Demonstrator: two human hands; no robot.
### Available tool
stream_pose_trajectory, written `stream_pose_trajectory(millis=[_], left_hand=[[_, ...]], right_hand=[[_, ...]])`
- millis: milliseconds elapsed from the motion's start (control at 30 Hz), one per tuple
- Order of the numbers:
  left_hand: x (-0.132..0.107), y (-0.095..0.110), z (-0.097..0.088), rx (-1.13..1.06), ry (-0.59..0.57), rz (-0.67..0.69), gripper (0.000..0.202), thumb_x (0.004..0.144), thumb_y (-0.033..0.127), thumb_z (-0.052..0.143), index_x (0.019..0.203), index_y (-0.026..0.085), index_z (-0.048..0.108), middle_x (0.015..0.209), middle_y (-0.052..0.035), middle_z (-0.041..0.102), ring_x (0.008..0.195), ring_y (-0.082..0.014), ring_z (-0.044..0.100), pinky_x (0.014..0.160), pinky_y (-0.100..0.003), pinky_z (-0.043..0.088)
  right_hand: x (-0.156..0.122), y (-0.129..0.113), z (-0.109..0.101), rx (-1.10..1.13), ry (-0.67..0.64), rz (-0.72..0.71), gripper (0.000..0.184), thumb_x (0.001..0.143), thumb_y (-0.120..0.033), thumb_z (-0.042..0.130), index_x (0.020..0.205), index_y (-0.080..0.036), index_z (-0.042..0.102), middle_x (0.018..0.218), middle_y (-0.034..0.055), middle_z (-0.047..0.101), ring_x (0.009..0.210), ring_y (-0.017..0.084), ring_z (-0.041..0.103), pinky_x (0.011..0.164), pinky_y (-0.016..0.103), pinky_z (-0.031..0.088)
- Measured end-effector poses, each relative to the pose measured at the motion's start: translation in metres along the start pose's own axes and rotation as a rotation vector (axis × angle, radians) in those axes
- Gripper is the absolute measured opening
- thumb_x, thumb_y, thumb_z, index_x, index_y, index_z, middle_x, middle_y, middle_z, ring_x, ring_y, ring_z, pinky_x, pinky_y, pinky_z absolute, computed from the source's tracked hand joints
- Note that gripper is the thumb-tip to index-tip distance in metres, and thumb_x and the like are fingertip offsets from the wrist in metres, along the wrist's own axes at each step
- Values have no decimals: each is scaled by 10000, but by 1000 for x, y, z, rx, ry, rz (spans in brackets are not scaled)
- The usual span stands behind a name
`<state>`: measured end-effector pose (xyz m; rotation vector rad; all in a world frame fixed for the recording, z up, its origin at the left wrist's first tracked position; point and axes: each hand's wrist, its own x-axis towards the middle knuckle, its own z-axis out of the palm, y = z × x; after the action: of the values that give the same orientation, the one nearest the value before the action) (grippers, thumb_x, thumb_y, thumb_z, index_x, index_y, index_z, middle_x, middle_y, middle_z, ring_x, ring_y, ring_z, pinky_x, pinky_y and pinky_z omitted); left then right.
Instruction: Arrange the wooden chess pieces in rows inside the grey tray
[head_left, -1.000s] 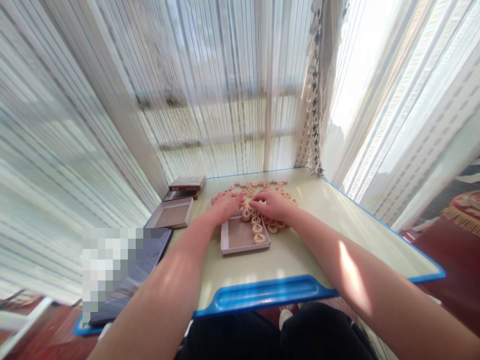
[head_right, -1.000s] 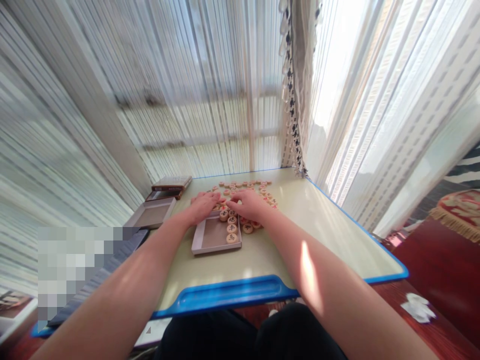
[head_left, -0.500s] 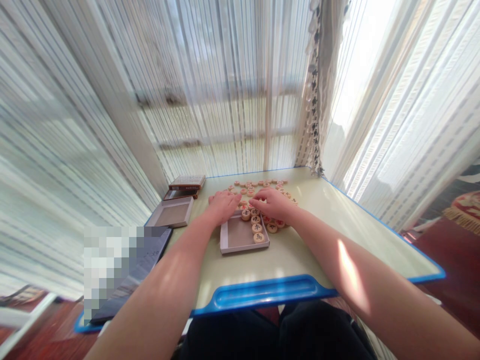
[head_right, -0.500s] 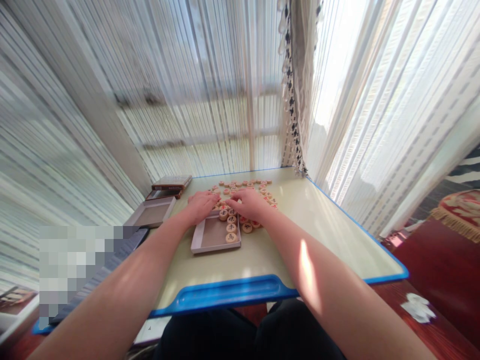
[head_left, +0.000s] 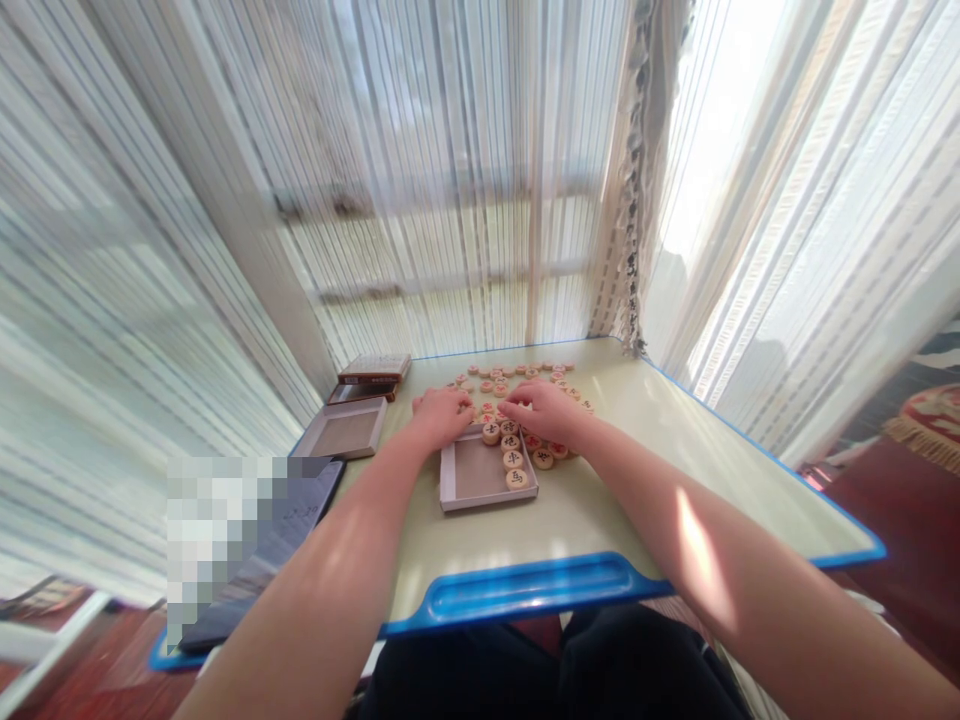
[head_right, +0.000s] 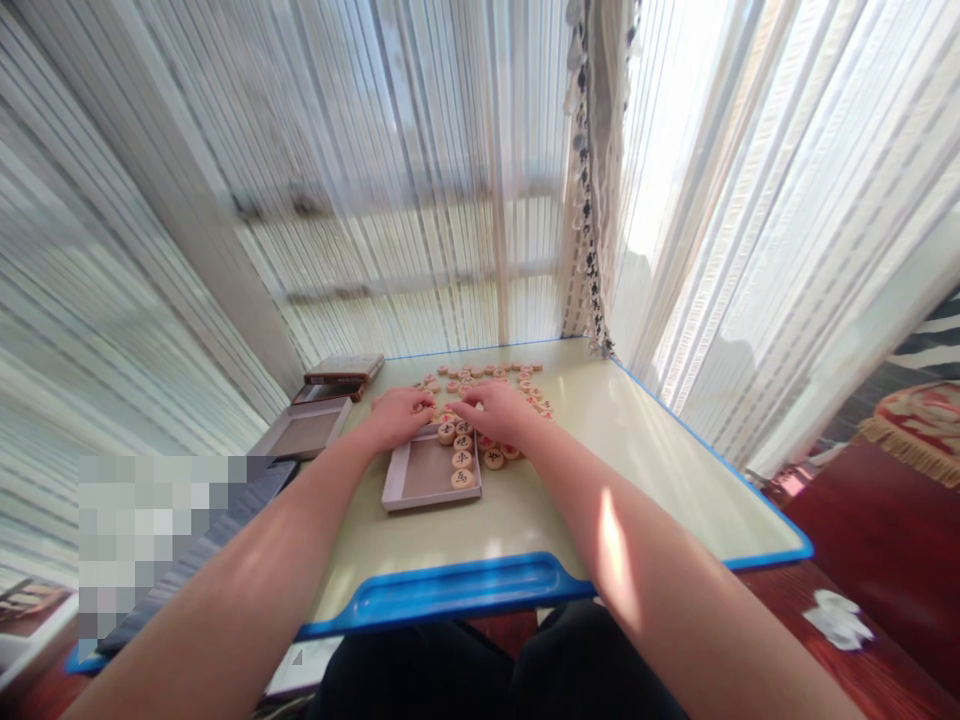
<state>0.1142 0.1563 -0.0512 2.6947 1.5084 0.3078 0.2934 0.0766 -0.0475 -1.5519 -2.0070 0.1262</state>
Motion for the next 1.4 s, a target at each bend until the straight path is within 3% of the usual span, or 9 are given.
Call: stream_pose_trajectory(millis=[167,300,400,533,633,900,1067,1267,1400], left_hand=[[0,-1,1,-91,143,37,263,736,409,509,861,222,644,1001,-68,636,1003,-285,500,832,-382,374],[-3,2,-3,-329,215,121,242,755,395,509,809,184,613,838,-51,646,766,-191,561,707,-307,421],[-6,8,-6,-564,237,107,281,741,431,541,815,167,604,798,-38,644,675,-153,551,643,-282,427],[-10,17,-8,-875,224,73,308,707,419,597,846,144,606,821,-53,646,734,-147,568,675,-267,444],[-13,23,-11,-1010,174,56,300,699,372,614,876,130,609,830,-64,645,738,-140,569,669,-259,449],[-16,28,-14,-1079,124,28,287,694,297,613,925,128,631,814,-53,637,637,-102,535,636,-250,456],[-17,26,-13,-1116,79,51,371,688,273,626,1038,151,632,851,-56,645,638,-98,532,657,-260,462],[-18,25,-15,-1044,124,38,369,683,293,646,1022,148,641,822,-60,652,692,-128,560,699,-285,463],[-16,28,-15,-1082,119,38,332,682,282,651,971,122,619,816,-66,652,694,-129,567,684,-285,472]], right_hand=[[0,2,1,15,17,-23,351,837,-439,450,702,-192,661,760,49,653,777,180,557,703,296,391],[0,1,0,29,22,-35,335,835,-423,460,695,-192,657,734,44,642,747,171,552,687,293,394],[0,-1,0,66,39,-45,286,822,-403,486,762,-194,672,770,44,635,753,161,549,697,286,402],[0,-4,0,162,94,34,262,802,-366,516,915,-184,668,886,59,627,732,142,551,692,277,415],[0,-5,2,226,88,64,247,801,-355,511,854,-178,675,823,44,634,716,141,550,663,267,408],[-2,-8,2,375,80,110,320,809,-425,468,749,-163,641,671,10,590,631,129,517,578,245,388],[-1,-6,3,309,89,76,285,821,-397,468,790,-174,643,759,29,615,695,140,542,641,264,414],[1,-1,4,213,237,-11,287,774,-341,556,1017,-189,549,928,58,577,676,118,533,663,275,446],[1,-2,2,161,218,-76,242,781,-297,550,1000,-195,563,899,50,570,702,123,534,664,270,443]])
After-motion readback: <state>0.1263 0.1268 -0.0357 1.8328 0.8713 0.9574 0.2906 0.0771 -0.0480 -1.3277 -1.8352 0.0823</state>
